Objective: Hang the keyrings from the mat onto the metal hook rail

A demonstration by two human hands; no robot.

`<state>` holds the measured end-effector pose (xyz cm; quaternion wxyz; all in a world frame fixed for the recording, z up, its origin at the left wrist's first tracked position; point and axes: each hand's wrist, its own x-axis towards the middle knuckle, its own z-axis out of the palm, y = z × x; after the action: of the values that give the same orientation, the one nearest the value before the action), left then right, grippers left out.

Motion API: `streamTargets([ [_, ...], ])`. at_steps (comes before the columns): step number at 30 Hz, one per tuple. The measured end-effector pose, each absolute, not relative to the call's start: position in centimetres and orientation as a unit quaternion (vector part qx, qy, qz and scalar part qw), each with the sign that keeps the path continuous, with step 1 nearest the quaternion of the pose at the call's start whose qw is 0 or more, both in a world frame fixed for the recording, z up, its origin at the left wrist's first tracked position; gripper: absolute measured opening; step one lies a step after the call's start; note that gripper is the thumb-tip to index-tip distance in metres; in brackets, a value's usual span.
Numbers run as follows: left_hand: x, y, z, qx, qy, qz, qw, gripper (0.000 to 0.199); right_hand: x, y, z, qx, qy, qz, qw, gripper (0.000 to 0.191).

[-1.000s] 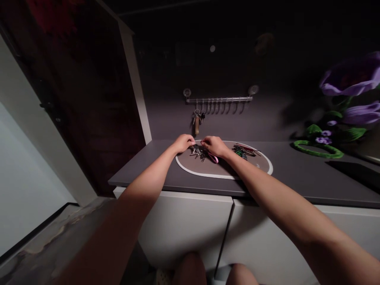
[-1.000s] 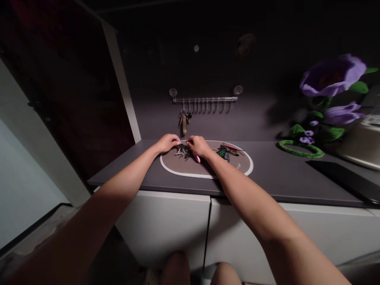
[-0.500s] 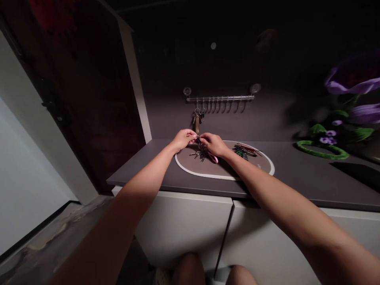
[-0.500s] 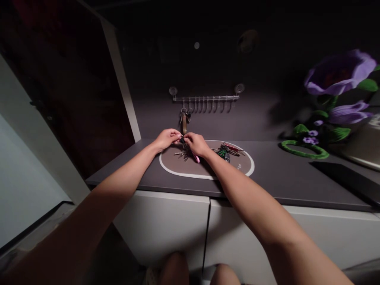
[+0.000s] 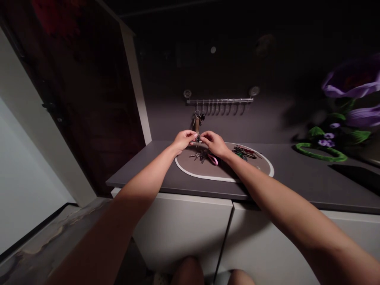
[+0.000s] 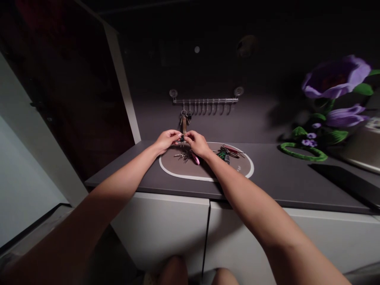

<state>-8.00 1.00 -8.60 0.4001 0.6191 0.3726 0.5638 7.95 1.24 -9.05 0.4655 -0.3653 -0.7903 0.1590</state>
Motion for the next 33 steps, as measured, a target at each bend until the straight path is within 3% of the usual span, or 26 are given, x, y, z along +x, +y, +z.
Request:
streamTargets([
  [23,-7.7,0.5,-8.6,0.59,0.362,0.571,0.441,0.036,8.5,2.2,-9.3,-0.335,-0.769,0.194,0.508,0.027],
  [29,-7.4,0.9,-9.2,0.633,0.43,0.542,0.348,0.025,9.0,3.1,-9.3,-0.345,-0.742,0.213,0.534,0.027],
  [33,-7.5,0.9,-9.6,0.743,0.469,0.45,0.161,0.018,9.1,2.9,-9.1,-0.346,-0.689,0.292,0.566,0.026],
])
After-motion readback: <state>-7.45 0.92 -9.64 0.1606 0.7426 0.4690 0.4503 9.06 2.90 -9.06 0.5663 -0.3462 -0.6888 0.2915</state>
